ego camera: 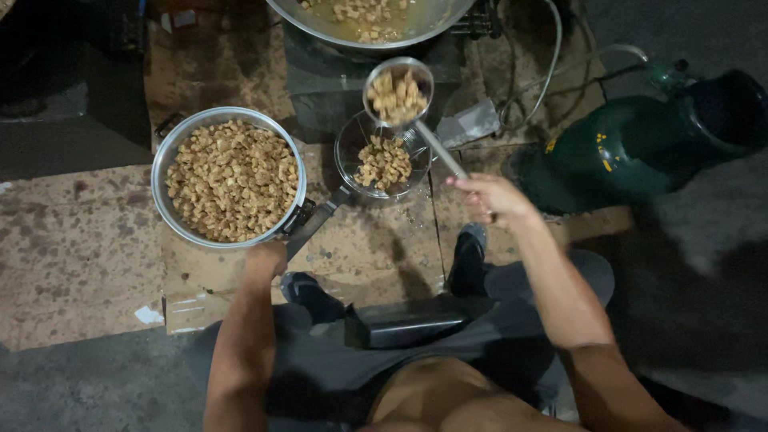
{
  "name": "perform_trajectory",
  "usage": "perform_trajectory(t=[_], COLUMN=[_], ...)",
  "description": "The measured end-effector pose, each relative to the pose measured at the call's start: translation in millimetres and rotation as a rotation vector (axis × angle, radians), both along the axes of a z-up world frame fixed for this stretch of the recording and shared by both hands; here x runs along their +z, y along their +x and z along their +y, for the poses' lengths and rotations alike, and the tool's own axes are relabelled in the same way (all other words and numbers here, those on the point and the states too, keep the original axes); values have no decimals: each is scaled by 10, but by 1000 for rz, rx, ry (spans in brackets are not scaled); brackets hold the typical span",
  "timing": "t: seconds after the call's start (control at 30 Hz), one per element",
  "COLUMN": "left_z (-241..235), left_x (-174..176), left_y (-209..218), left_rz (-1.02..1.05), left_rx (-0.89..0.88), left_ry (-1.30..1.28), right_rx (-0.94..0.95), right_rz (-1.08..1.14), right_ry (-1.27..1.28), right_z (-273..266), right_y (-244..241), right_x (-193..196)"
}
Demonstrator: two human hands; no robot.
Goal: The person uses a ladle to scoop fried food from a large wok and transfers it into a wire strainer to drain excess oil. The person then empties the strainer into a metal bowl and repeats the process.
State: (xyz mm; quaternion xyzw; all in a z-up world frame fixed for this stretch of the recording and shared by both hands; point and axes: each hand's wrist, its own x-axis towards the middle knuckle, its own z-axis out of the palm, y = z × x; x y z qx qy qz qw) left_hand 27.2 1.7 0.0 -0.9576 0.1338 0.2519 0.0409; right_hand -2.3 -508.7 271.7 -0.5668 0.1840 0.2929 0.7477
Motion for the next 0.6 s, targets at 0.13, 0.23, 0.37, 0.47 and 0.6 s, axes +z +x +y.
perform_trajectory(t=[0.13, 0.23, 0.37, 0.47, 0.6], left_z=[-17, 49, 164, 130, 136], left_x=[100, 32, -96, -107, -65], left_y=[31, -32, -93, -8, -15], left_rz=[93, 20, -65, 34, 74], left_rx=[-18, -8, -67, 22, 14], left_ry=[72, -4, -74, -86, -109], right_rx=[-3, 125, 328, 356, 330], right_rz=[-18, -107, -386, -525, -518], right_ry=[-420, -683, -1273, -1474, -1521], right_z=[151, 209, 237, 222, 155], right_y=[-15, -20, -114, -196, -321], right_x=[-594, -1026, -1440, -1609, -1632])
